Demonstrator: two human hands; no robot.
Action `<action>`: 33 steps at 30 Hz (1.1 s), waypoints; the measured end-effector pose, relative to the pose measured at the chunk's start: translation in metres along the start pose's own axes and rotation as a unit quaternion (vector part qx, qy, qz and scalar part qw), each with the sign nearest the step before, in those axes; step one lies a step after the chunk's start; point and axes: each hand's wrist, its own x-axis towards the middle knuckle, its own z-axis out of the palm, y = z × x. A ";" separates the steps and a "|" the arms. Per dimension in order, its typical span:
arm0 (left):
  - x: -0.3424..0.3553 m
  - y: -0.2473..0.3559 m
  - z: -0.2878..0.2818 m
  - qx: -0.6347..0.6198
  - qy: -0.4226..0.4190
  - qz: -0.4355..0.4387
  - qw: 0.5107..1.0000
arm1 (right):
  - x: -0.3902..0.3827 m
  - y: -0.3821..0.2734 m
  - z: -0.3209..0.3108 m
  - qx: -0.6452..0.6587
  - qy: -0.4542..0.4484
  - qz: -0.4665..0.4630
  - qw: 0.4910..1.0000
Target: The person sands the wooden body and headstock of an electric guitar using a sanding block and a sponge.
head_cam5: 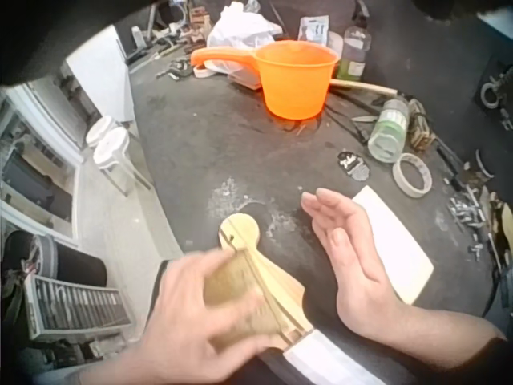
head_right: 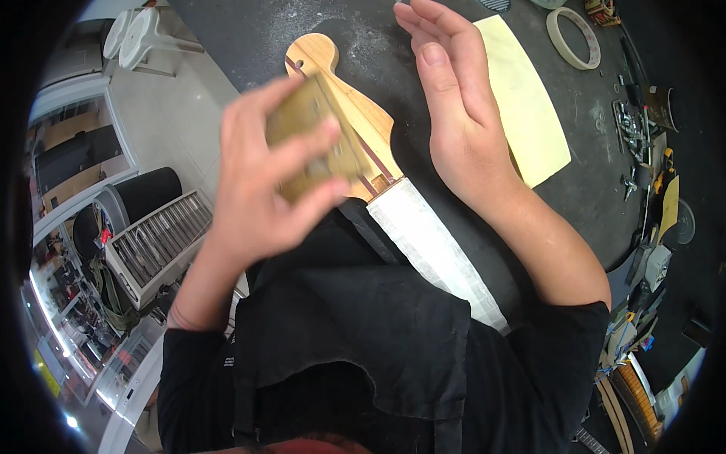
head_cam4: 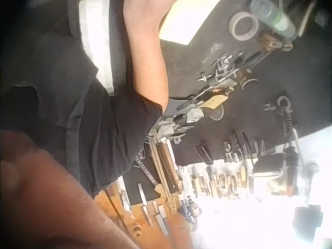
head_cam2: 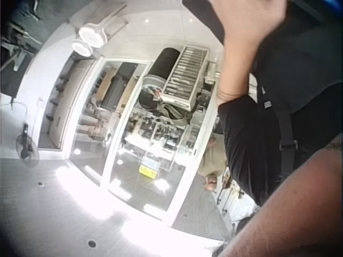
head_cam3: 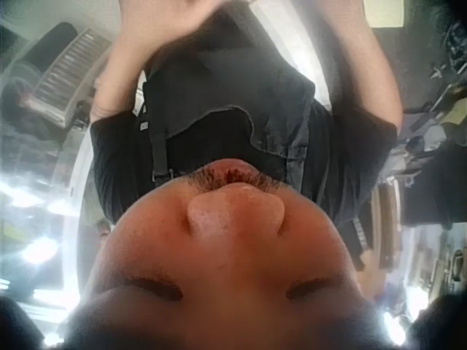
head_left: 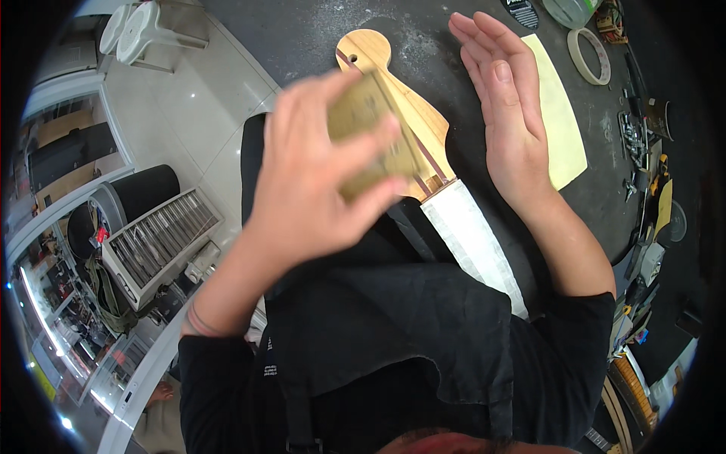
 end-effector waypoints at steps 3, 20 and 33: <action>-0.006 -0.017 -0.008 -0.001 -0.006 0.032 0.999 | -0.004 -0.011 0.010 0.036 0.024 0.028 0.999; 0.025 -0.057 -0.027 -0.072 -0.135 0.192 0.969 | -0.003 -0.009 0.004 0.043 0.008 0.052 0.998; 0.028 -0.056 -0.024 -0.040 -0.123 0.180 0.975 | -0.004 -0.007 0.002 0.047 0.013 0.034 0.998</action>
